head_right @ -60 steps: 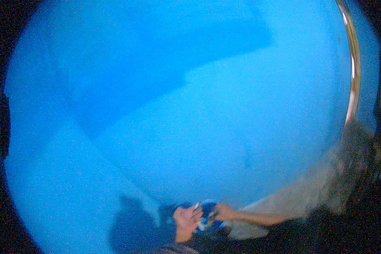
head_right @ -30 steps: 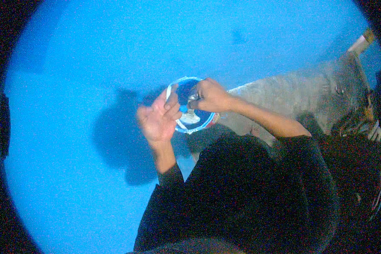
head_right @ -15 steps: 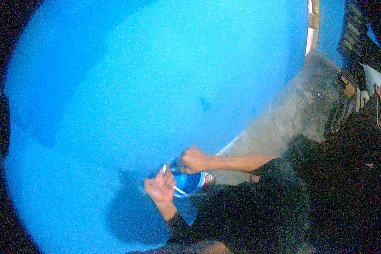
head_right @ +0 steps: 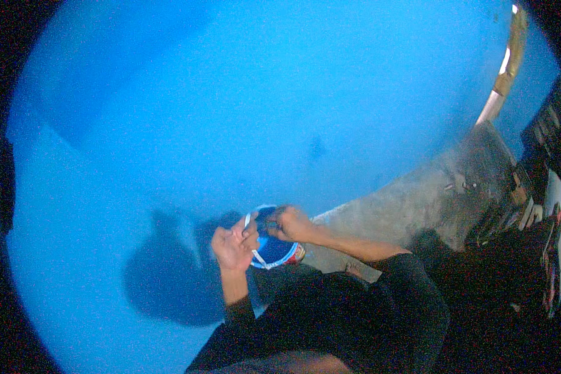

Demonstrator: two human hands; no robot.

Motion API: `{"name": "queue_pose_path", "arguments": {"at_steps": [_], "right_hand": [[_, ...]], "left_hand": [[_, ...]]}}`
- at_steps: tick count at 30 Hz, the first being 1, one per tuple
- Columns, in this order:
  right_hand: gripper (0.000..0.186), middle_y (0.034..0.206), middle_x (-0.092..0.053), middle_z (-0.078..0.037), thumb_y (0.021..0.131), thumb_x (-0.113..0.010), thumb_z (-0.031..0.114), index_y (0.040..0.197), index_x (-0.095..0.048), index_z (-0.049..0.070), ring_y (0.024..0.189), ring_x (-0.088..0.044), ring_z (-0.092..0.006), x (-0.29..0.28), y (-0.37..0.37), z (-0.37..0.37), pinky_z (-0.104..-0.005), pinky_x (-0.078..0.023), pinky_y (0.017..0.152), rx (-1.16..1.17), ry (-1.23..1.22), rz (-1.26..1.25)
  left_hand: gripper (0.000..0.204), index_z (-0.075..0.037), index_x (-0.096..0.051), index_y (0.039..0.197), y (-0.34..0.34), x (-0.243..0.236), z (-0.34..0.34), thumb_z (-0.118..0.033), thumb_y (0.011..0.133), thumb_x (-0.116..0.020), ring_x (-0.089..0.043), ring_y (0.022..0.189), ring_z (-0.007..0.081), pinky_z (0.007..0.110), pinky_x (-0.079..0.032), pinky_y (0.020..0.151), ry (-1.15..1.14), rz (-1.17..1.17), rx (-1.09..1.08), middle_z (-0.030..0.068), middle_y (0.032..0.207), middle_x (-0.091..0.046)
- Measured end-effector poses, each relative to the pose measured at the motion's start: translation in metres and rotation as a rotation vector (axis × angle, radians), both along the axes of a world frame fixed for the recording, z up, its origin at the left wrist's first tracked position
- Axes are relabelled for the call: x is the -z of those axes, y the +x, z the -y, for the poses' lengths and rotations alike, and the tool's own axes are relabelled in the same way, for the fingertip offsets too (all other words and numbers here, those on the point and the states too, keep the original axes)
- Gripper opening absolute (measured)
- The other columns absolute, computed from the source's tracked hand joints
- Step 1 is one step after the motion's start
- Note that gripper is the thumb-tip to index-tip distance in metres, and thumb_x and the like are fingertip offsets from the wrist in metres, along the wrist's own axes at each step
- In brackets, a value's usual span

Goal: The person prepares blue paint by mixing it in a bucket while sitting on the floor, then stands and applies the paint to a wall using a brush. The person repeatedly dips the brush into the bucket and paints the wall surface.

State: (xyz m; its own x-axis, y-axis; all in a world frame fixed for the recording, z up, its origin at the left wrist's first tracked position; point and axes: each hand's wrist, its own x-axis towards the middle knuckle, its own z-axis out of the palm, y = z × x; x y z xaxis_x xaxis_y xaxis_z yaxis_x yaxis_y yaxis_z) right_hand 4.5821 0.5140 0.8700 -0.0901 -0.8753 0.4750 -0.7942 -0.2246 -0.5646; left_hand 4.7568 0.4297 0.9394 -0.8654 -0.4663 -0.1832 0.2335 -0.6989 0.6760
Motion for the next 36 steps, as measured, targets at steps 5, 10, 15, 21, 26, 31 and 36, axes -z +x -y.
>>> {"name": "queue_pose_path", "arguments": {"at_steps": [5, 10, 15, 21, 26, 31, 36], "right_hand": [[0.037, 0.086, -0.066, -0.014, 0.069, -0.074, 0.024, 0.100, -0.066, 0.007, 0.080, -0.061, -0.0324, -0.006, 0.003, -0.004, -0.0423, -0.050, 0.070, -0.011, -0.078, -0.343], [0.041, 0.090, -0.066, -0.013, 0.067, -0.076, 0.018, 0.103, -0.065, 0.005, 0.083, -0.061, -0.0316, -0.002, -0.010, -0.019, -0.0421, -0.049, 0.071, 0.051, -0.158, -0.344], [0.033, 0.080, -0.066, -0.012, 0.068, -0.076, 0.019, 0.096, -0.069, 0.005, 0.073, -0.062, -0.0316, -0.018, -0.004, -0.025, -0.0416, -0.049, 0.064, 0.124, -0.133, -0.174], [0.020, 0.062, -0.064, -0.013, 0.074, -0.074, 0.020, 0.084, -0.073, 0.003, 0.052, -0.057, -0.0184, -0.023, 0.006, -0.020, -0.0354, -0.043, 0.049, 0.146, 0.126, 0.317], [0.021, 0.059, -0.063, -0.007, 0.076, -0.073, 0.021, 0.086, -0.073, 0.002, 0.052, -0.047, -0.0073, -0.019, 0.007, -0.010, -0.0296, -0.036, 0.045, 0.014, 0.270, 0.558], [0.021, 0.063, -0.064, -0.014, 0.074, -0.075, 0.017, 0.089, -0.073, 0.003, 0.050, -0.053, -0.0172, -0.029, -0.006, -0.003, -0.0338, -0.040, 0.047, 0.068, 0.124, 0.366], [0.024, 0.071, -0.066, -0.017, 0.074, -0.075, 0.019, 0.092, -0.073, 0.003, 0.056, -0.059, -0.0291, -0.009, -0.027, 0.011, -0.0370, -0.043, 0.049, -0.014, -0.210, -0.060]], "left_hand": [[0.067, 0.007, -0.048, 0.126, 0.010, -0.017, -0.009, -0.040, 0.081, -0.038, -0.027, 0.051, 0.0062, 0.022, -0.024, 0.050, -0.017, 0.101, -0.014, -0.0020, 0.074, -0.036], [0.066, 0.010, -0.047, 0.128, -0.002, -0.020, -0.015, -0.039, 0.084, -0.039, -0.027, 0.050, 0.0049, 0.021, -0.024, 0.048, 0.022, 0.076, 0.022, -0.0039, 0.071, -0.037], [0.066, 0.011, -0.047, 0.126, 0.000, -0.013, -0.011, -0.040, 0.084, -0.040, -0.025, 0.049, 0.0042, 0.020, -0.021, 0.046, -0.046, -0.015, 0.023, -0.0035, 0.071, -0.037], [0.070, 0.011, -0.047, 0.125, -0.008, -0.008, 0.003, -0.045, 0.083, -0.042, -0.026, 0.049, 0.0041, 0.021, -0.022, 0.047, -0.050, -0.052, 0.025, -0.0034, 0.070, -0.038], [0.072, 0.012, -0.046, 0.125, -0.013, -0.003, 0.009, -0.046, 0.083, -0.042, -0.027, 0.049, 0.0039, 0.021, -0.022, 0.047, -0.002, -0.034, 0.048, -0.0034, 0.071, -0.038], [0.074, 0.012, -0.045, 0.125, -0.014, -0.001, 0.013, -0.049, 0.083, -0.043, -0.027, 0.049, 0.0037, 0.021, -0.022, 0.047, -0.001, -0.003, 0.025, -0.0032, 0.071, -0.038], [0.077, 0.012, -0.043, 0.127, -0.010, 0.003, 0.017, -0.051, 0.082, -0.043, -0.027, 0.049, 0.0038, 0.021, -0.023, 0.047, 0.035, -0.035, 0.024, -0.0029, 0.072, -0.038]]}}
